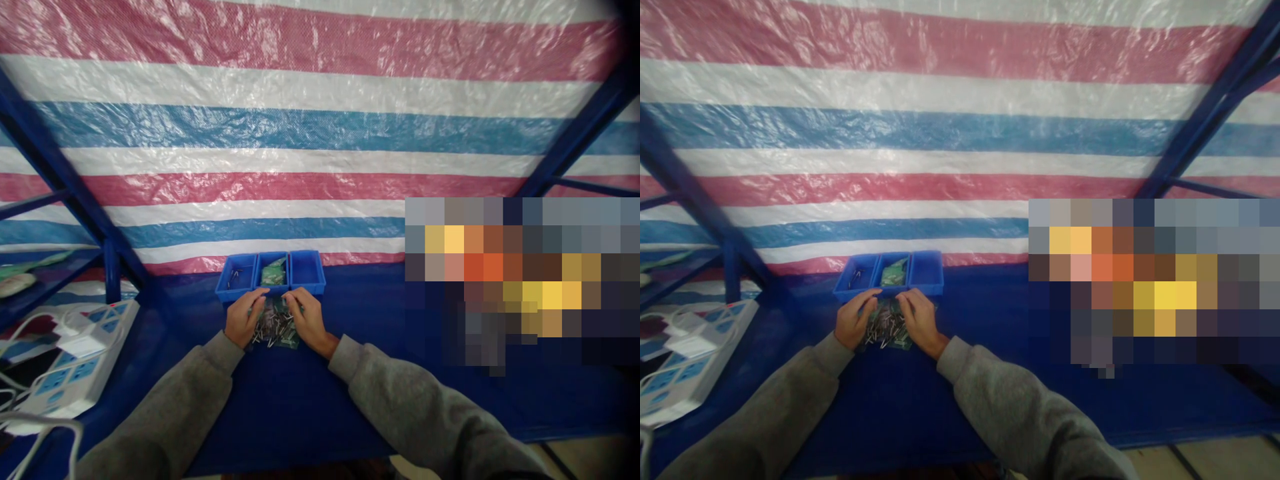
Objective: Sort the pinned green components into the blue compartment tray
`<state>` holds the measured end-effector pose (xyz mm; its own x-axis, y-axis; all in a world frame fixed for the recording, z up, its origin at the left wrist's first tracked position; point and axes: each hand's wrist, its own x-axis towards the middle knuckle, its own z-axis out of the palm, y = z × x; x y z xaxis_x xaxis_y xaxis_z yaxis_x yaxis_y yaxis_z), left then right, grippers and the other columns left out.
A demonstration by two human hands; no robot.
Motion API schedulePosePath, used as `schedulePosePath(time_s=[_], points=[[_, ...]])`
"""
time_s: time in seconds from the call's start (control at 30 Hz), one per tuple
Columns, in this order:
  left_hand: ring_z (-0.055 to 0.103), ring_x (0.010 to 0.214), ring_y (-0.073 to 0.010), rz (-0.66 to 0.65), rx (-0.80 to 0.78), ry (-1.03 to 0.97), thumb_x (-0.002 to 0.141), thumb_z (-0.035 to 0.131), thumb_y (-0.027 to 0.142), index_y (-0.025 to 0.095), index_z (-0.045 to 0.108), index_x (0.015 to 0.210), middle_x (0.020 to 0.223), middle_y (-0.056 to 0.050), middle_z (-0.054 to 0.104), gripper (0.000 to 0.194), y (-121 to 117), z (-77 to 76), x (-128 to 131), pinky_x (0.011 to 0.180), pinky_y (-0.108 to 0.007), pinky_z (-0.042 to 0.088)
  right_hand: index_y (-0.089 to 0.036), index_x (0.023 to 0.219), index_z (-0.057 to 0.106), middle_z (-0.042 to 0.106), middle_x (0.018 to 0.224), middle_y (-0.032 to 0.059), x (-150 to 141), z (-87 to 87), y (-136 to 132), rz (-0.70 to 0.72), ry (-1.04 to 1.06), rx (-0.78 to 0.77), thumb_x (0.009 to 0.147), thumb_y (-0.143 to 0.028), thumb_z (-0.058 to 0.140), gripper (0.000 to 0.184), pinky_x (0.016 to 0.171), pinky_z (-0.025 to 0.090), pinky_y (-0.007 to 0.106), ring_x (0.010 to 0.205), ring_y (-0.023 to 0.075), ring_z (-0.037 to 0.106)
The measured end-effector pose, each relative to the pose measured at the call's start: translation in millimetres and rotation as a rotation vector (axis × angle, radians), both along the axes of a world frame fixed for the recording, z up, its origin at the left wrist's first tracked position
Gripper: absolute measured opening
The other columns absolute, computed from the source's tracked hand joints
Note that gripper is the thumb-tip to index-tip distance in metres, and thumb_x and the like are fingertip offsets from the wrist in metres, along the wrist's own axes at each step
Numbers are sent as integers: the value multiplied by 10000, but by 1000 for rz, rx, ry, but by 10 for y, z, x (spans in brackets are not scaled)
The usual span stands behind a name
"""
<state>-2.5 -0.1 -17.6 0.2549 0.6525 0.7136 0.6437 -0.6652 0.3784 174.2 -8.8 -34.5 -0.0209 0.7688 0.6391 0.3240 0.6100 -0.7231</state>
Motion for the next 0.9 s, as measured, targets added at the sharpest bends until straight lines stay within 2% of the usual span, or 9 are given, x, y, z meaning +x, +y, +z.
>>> schedulePosePath(time_s=[0.07,0.23,0.53,0.9], points=[[639,914,-175,-18,21,34,899,438,261,175,600,1085,1028,-67,674,261,18,-1,-2,849,-305,493,-187,896,649,615,806,41,4,12,-6,-1,5,3,929,-278,397,270,726,422,266,785,158,563],[651,774,-159,-9,39,33,876,492,282,173,625,1025,917,-61,690,228,26,-24,-3,759,-285,520,-187,916,646,619,819,45,4,28,-9,-9,20,7,924,-264,401,257,732,432,273,782,159,568],[650,848,-166,-13,34,16,901,428,277,168,602,1019,949,-66,683,237,3,-4,10,809,-281,516,-221,1097,610,613,860,50,-3,12,-6,43,8,31,910,-252,435,258,734,454,279,779,160,565],[662,755,-142,10,10,15,882,463,288,173,592,993,937,-55,681,205,-3,-30,5,722,-238,524,-201,880,659,626,818,43,-23,-1,-3,96,-54,65,869,-263,514,158,706,465,268,771,153,580]])
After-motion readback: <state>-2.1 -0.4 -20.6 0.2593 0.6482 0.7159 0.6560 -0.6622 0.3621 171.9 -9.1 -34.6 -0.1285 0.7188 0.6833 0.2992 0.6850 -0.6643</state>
